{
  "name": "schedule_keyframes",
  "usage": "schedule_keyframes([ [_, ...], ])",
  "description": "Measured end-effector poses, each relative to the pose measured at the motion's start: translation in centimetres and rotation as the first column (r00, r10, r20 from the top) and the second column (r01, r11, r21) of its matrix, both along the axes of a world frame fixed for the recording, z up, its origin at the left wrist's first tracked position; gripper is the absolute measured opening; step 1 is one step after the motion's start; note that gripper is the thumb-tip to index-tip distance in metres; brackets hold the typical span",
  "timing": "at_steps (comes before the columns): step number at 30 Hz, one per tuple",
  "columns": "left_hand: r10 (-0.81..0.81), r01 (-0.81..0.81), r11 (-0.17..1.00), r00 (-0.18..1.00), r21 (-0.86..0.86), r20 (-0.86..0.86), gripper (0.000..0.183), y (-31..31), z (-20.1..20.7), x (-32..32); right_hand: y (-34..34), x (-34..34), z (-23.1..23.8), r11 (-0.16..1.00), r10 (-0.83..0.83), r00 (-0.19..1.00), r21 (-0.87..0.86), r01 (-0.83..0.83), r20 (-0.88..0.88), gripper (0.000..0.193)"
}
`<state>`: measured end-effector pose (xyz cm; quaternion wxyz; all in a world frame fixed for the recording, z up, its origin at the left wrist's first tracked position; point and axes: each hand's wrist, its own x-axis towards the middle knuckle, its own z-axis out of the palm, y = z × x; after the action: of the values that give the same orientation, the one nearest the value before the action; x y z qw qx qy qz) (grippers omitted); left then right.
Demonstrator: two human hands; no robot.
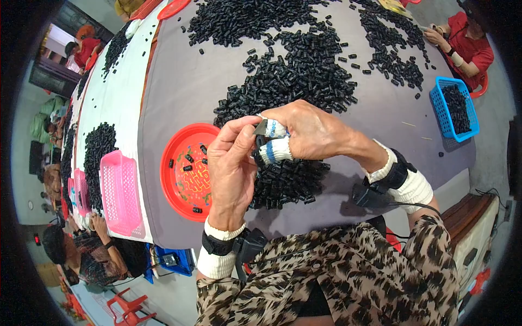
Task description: Manually assemble small black plastic components by fitting them together.
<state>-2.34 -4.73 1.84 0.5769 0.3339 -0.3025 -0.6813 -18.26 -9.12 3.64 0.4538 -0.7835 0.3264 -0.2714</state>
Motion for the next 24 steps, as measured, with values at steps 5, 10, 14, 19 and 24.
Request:
schedule_keyframes([
  [5, 0.016, -0.016, 1.0, 1.0, 0.018, 0.001, 0.016, 0.0, 0.4, -0.4, 0.2, -0.1, 0.1, 0.999, -0.004, 0.999, -0.035, 0.005, 0.035, 0.029],
  [10, 0.009, -0.008, 1.0, 1.0, -0.015, 0.019, 0.017, 0.0, 0.3, -0.3, 0.1, 0.0, -0.2, 1.0, -0.005, 0.998, -0.027, 0.007, 0.061, 0.028],
  [14, 0.023, -0.021, 0.999, 0.998, -0.03, 0.053, 0.017, -0.1, 0.0, -0.5, -0.1, -0.1, -1.2, 0.999, -0.002, 1.0, -0.041, 0.003, 0.023, 0.028],
  [19, -0.057, 0.053, 0.998, 0.991, -0.036, -0.119, 0.019, -0.2, 0.1, -0.3, 0.0, -0.2, 0.2, 1.0, -0.007, 0.997, 0.023, 0.005, 0.074, 0.032],
  [24, -0.108, 0.101, 0.994, 0.976, -0.047, -0.189, 0.019, -0.3, -0.7, -0.1, -0.1, -0.4, 0.0, 0.999, 0.012, 1.0, 0.044, -0.013, 0.024, 0.028],
])
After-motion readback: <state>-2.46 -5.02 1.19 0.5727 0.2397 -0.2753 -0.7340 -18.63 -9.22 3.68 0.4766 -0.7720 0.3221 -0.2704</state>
